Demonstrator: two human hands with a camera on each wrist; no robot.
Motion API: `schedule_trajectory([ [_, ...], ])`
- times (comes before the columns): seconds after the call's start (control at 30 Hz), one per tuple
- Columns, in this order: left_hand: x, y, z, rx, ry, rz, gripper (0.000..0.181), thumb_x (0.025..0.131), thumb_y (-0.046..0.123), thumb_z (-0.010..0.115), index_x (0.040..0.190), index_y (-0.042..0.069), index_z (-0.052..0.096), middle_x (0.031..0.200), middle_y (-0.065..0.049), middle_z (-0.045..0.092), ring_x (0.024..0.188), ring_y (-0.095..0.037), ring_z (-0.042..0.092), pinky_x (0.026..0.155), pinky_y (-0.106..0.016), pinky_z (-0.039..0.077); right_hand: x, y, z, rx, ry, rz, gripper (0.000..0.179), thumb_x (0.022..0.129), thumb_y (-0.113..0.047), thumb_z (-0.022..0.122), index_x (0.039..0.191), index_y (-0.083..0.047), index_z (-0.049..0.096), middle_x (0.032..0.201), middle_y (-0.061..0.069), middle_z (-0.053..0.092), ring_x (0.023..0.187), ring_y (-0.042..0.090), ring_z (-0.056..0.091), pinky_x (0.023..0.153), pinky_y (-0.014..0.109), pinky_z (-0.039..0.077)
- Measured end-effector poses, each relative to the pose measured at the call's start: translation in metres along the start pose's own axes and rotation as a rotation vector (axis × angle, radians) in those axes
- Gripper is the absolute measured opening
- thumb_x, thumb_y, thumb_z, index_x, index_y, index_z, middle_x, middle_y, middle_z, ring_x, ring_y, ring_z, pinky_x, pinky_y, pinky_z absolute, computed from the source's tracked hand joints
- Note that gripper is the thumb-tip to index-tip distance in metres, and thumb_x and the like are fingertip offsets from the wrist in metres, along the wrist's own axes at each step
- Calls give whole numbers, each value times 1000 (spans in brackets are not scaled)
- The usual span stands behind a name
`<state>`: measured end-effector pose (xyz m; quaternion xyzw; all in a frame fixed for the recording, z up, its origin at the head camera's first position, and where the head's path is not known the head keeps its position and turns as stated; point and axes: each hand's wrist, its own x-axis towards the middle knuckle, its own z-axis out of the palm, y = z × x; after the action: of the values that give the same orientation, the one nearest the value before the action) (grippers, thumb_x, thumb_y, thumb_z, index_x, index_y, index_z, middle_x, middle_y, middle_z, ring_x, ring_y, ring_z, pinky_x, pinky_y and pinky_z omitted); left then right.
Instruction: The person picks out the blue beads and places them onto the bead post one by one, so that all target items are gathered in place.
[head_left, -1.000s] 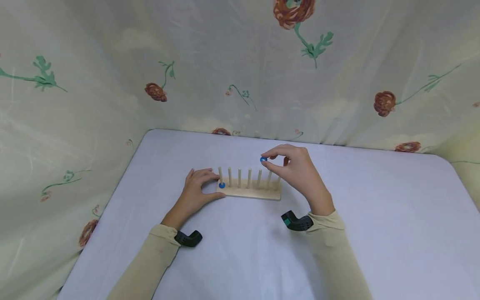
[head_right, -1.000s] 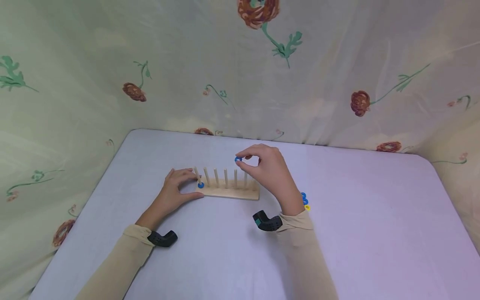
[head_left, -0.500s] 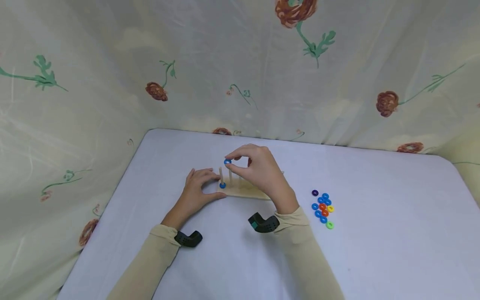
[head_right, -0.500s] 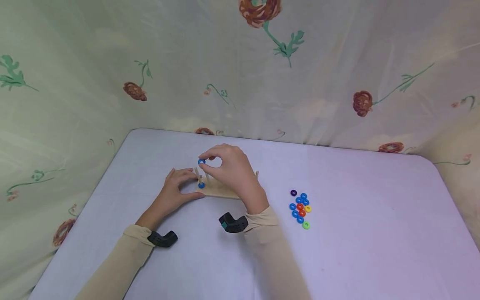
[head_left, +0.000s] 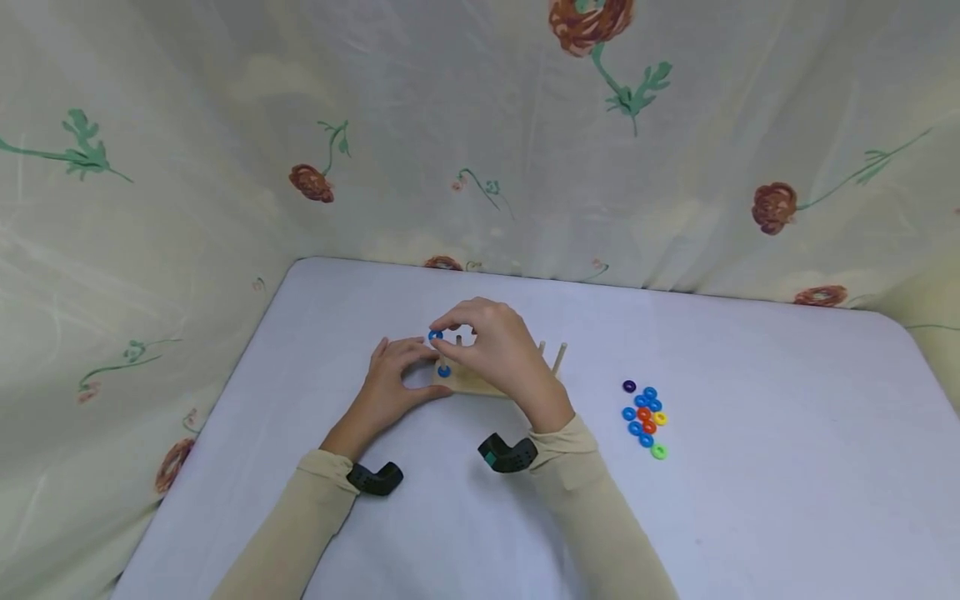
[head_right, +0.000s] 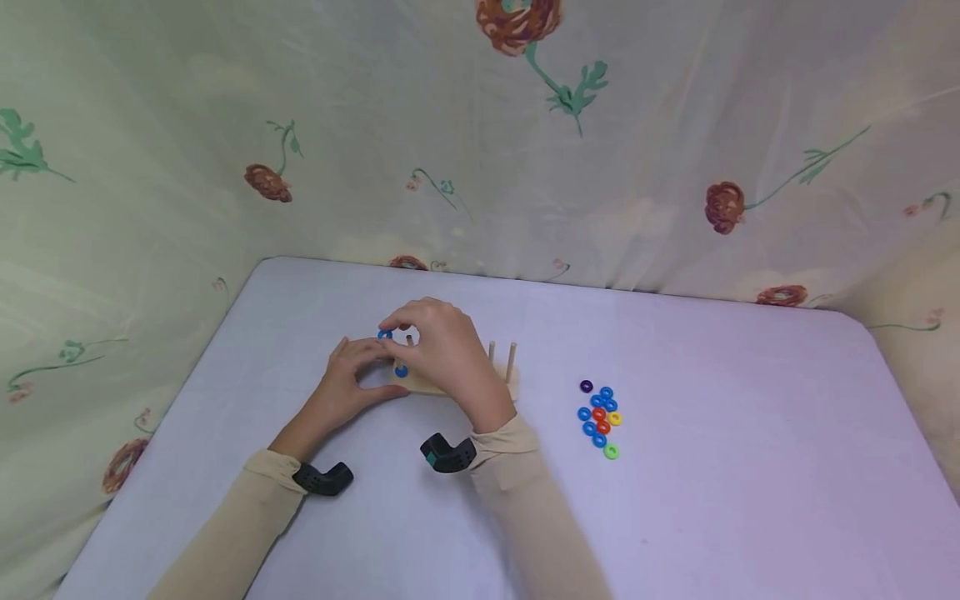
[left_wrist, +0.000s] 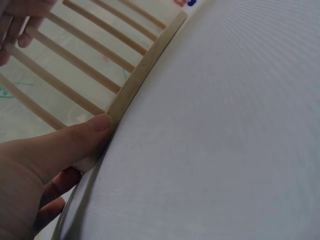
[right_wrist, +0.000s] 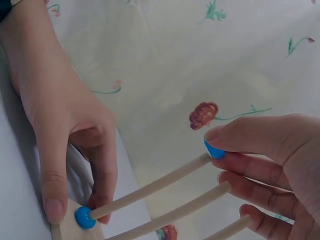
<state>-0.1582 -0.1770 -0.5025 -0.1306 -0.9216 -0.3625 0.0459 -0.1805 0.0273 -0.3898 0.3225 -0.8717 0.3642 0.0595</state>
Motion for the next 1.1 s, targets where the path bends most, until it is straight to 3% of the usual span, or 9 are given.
schedule_trajectory([
  [0.73, -1, 0, -1, -12, -1, -18, 56, 77, 35, 92, 126, 15, 73, 142, -12, 65, 142, -34, 50, 131, -62, 8, -1, 2, 1, -72, 0, 17, 16, 93, -22, 79, 108, -16, 81, 104, 0, 79, 99, 15, 72, 86, 37, 59],
  [0.97, 0, 0, -1, -17, 1, -5, 55, 77, 34, 92, 124, 13, 74, 139, -12, 66, 142, -33, 49, 131, -63, 7, 0, 1, 1, -61, 35, -7, 27, 93, -28, 79, 116, -13, 79, 115, 3, 79, 111, 21, 72, 103, 44, 56],
  [1.1, 0, 0, -1, -11, -4, -17, 55, 77, 35, 92, 124, 13, 74, 141, -12, 65, 143, -33, 49, 131, -63, 7, 0, 2, 1, -56, 57, -17, 26, 94, -29, 78, 115, -13, 79, 115, 4, 79, 114, 22, 72, 105, 45, 55],
])
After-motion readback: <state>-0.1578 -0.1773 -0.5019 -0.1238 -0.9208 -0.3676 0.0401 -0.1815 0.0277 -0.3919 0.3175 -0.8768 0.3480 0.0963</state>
